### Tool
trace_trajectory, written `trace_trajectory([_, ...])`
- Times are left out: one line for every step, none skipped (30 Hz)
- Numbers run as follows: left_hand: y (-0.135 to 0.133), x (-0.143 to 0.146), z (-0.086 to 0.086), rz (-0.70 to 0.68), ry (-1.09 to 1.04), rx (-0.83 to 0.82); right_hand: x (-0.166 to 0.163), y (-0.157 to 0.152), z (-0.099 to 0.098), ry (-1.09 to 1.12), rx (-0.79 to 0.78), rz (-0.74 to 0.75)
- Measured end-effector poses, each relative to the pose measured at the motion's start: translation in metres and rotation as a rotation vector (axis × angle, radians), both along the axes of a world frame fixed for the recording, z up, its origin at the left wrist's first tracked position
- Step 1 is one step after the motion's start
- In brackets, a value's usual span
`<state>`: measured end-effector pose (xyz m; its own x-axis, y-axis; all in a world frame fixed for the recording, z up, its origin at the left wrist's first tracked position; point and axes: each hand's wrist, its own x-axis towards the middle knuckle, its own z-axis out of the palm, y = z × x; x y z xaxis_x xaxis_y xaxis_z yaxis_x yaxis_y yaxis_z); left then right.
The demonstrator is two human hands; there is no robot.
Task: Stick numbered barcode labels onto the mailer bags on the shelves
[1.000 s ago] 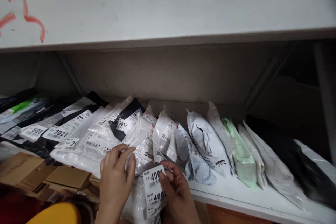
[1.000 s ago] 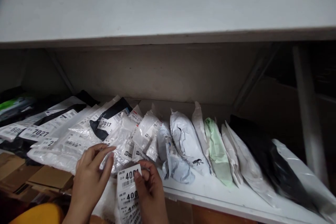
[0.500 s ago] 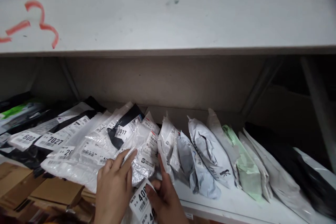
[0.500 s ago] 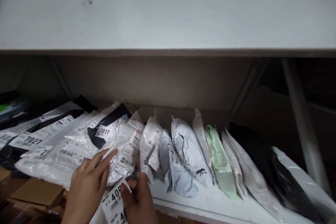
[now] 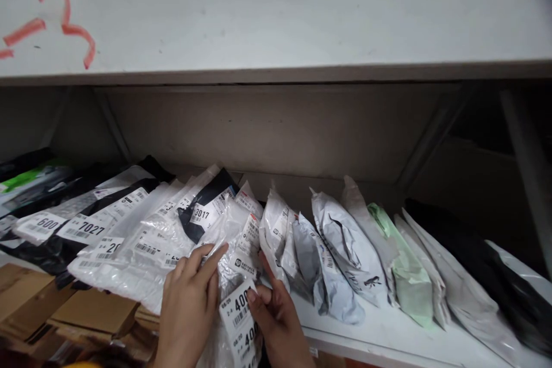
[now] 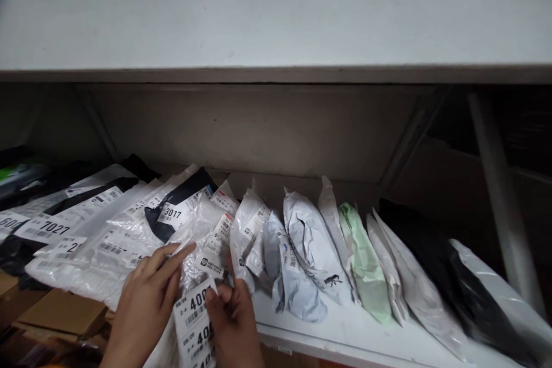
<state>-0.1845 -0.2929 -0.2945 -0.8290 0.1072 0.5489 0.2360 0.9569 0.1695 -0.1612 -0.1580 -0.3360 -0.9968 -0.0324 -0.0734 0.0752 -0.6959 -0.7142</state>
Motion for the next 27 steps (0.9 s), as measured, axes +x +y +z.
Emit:
trace_trajectory([-0.001,0.0,0.001,-0.018,-0.022,0.044,-0.001,-0.004,-0.002,-0.006,-0.006,-0.029])
trace_trajectory([-0.003,0.0,0.002,-0.035,-0.05,0.095,-0.002,-0.01,-0.004,-0.017,-0.018,-0.048])
trace_trajectory([-0.004,0.0,0.003,-0.056,-0.084,0.15,-0.003,-0.015,-0.006,-0.032,-0.04,-0.054])
trace_trajectory([-0.006,0.001,0.005,-0.076,-0.121,0.209,-0.005,-0.021,-0.008,-0.051,-0.067,-0.041])
trace_trajectory([-0.007,0.002,0.007,-0.094,-0.158,0.266,-0.007,-0.027,-0.01,-0.075,-0.098,-0.027])
trace_trajectory([-0.009,0.003,0.008,-0.11,-0.191,0.314,-0.009,-0.032,-0.011,-0.097,-0.125,-0.011])
trace_trajectory([-0.01,0.004,0.009,-0.118,-0.215,0.346,-0.011,-0.038,-0.012,-0.112,-0.142,-0.005])
trace_trajectory([-0.011,0.005,0.01,-0.119,-0.229,0.358,-0.013,-0.043,-0.013,-0.121,-0.147,-0.016])
trace_trajectory([-0.012,0.005,0.01,-0.116,-0.236,0.355,-0.015,-0.048,-0.014,-0.13,-0.14,-0.042])
trace_trajectory([-0.013,0.005,0.01,-0.112,-0.236,0.342,-0.017,-0.052,-0.015,-0.143,-0.123,-0.075])
trace_trajectory([-0.013,0.005,0.009,-0.11,-0.231,0.326,-0.019,-0.056,-0.016,-0.157,-0.098,-0.108])
trace_trajectory([-0.014,0.004,0.008,-0.11,-0.224,0.313,-0.02,-0.059,-0.017,-0.171,-0.067,-0.141])
trace_trajectory([-0.014,0.003,0.007,-0.109,-0.216,0.304,-0.021,-0.061,-0.018,-0.189,-0.035,-0.18])
trace_trajectory([-0.014,0.003,0.006,-0.107,-0.205,0.301,-0.021,-0.063,-0.018,-0.203,0.001,-0.213])
trace_trajectory([-0.014,0.002,0.004,-0.102,-0.192,0.299,-0.021,-0.064,-0.019,-0.211,0.037,-0.247])
trace_trajectory([-0.014,0.001,0.003,-0.094,-0.178,0.297,-0.021,-0.064,-0.019,-0.212,0.067,-0.271])
trace_trajectory([-0.014,0.0,0.003,-0.087,-0.166,0.293,-0.02,-0.063,-0.02,-0.202,0.093,-0.275])
trace_trajectory([-0.014,0.0,0.002,-0.083,-0.157,0.288,-0.019,-0.063,-0.021,-0.182,0.112,-0.257])
trace_trajectory([-0.014,-0.001,0.001,-0.08,-0.148,0.284,-0.019,-0.062,-0.022,-0.155,0.127,-0.222])
trace_trajectory([-0.014,-0.001,0.0,-0.079,-0.143,0.28,-0.019,-0.062,-0.024,-0.136,0.141,-0.184])
trace_trajectory([-0.013,-0.002,-0.001,-0.08,-0.142,0.278,-0.019,-0.062,-0.026,-0.135,0.154,-0.161])
trace_trajectory([-0.013,-0.002,-0.001,-0.081,-0.14,0.278,-0.018,-0.062,-0.028,-0.152,0.164,-0.162])
trace_trajectory([-0.013,-0.003,-0.002,-0.077,-0.135,0.28,-0.018,-0.063,-0.03,-0.182,0.17,-0.185])
trace_trajectory([-0.013,-0.004,-0.003,-0.073,-0.129,0.28,-0.017,-0.063,-0.032,-0.207,0.175,-0.209])
trace_trajectory([-0.013,-0.005,-0.004,-0.068,-0.123,0.278,-0.014,-0.063,-0.033,-0.214,0.184,-0.216])
trace_trajectory([-0.014,-0.005,-0.004,-0.067,-0.119,0.272,-0.011,-0.062,-0.033,-0.199,0.196,-0.204])
trace_trajectory([-0.015,-0.006,-0.003,-0.067,-0.114,0.265,-0.006,-0.059,-0.033,-0.171,0.211,-0.175])
